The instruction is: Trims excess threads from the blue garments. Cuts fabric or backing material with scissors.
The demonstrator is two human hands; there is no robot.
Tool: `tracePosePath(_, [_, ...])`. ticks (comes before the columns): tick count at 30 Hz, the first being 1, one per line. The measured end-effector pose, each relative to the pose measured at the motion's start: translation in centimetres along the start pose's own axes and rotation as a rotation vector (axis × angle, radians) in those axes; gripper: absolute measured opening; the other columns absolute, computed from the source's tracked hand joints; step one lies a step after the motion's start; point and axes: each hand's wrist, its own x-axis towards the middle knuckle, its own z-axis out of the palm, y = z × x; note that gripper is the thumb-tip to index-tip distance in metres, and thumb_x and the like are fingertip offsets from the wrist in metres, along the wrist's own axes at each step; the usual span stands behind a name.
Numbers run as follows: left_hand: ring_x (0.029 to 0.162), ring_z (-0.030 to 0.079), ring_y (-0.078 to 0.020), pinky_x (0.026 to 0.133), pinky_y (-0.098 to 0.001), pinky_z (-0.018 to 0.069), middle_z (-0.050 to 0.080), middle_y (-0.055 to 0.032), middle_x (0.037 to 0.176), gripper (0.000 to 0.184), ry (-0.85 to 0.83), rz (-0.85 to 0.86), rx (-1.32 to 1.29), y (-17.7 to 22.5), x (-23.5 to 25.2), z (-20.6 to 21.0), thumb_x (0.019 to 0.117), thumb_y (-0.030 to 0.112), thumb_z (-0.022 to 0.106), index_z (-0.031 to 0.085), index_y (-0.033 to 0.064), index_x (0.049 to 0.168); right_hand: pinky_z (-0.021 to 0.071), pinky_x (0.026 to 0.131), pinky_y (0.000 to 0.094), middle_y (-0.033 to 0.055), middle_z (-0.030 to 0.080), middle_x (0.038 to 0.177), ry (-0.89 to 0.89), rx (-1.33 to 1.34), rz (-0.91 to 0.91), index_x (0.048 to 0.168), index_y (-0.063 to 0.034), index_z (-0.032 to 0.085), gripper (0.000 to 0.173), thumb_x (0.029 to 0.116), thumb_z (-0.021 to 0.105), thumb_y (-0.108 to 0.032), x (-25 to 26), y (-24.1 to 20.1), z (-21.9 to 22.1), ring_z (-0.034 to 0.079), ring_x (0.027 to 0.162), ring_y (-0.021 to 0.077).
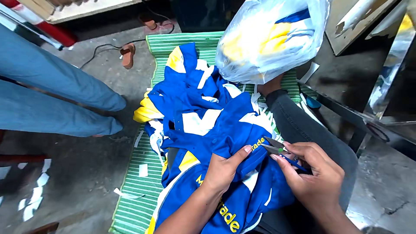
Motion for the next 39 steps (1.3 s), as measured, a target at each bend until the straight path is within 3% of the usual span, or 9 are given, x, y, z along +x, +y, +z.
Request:
tracePosePath(11, [0.088,0.072,-0.0135,0.087,-0.0324,0.0604,0.074,-0.0077,0.092,0.013,0.042,-0.008,-0.038,0.0,0.1,0.0,0.0925,-0.008,0.063,0.066,-0.0004,0.102,0.0449,0.065,0.0077,0.0072,0.072,0.094,-0.04,0.115,0.065,0.099,0.0003,0.076,0.029,0.0872,0.08,-0.026,0.1,-0.1,-0.6,0.06,0.079,-0.0038])
tracePosePath(17, [0.087,0.072,-0.0113,0.086,-0.0304,0.0605,0.074,-0.0058,0.09,0.014,0.042,0.057,0.025,-0.3,-0.2,0.2,0.0906,-0.009,0.065,0.068,0.0002,0.101,0.0495,0.068,0.0221,0.0094,0.074,0.092,-0.009,-0.083,-0.021,0.099,-0.004,0.078,0.027,0.091,0.076,-0.03,0.4,-0.7,-0.7,0.065,0.081,0.0096])
tracePosePath(23, [0.088,0.072,-0.0108,0.087,-0.03,0.0603,0.074,-0.0052,0.091,0.013,0.042,0.04,0.012,-0.4,-0.3,0.3,0.0909,-0.008,0.065,0.067,0.0006,0.1,0.0428,0.064,0.013,0.0051,0.074,0.094,-0.048,0.082,0.054,0.098,-0.004,0.078,0.028,0.0894,0.077,-0.031,0.3,-0.5,0.1,0.059,0.077,-0.0012])
tracePosePath(39, [0.089,0.073,-0.0131,0.088,-0.0325,0.0604,0.074,-0.0076,0.092,0.014,0.009,0.039,-0.054,-0.6,-0.1,-0.3,0.09,-0.008,0.065,0.068,0.0001,0.101,0.05,0.07,0.013,0.0039,0.075,0.095,-0.052,0.105,0.06,0.097,-0.0054,0.079,0.024,0.0909,0.076,-0.028,0.8,-0.2,-0.5,0.065,0.084,-0.0006])
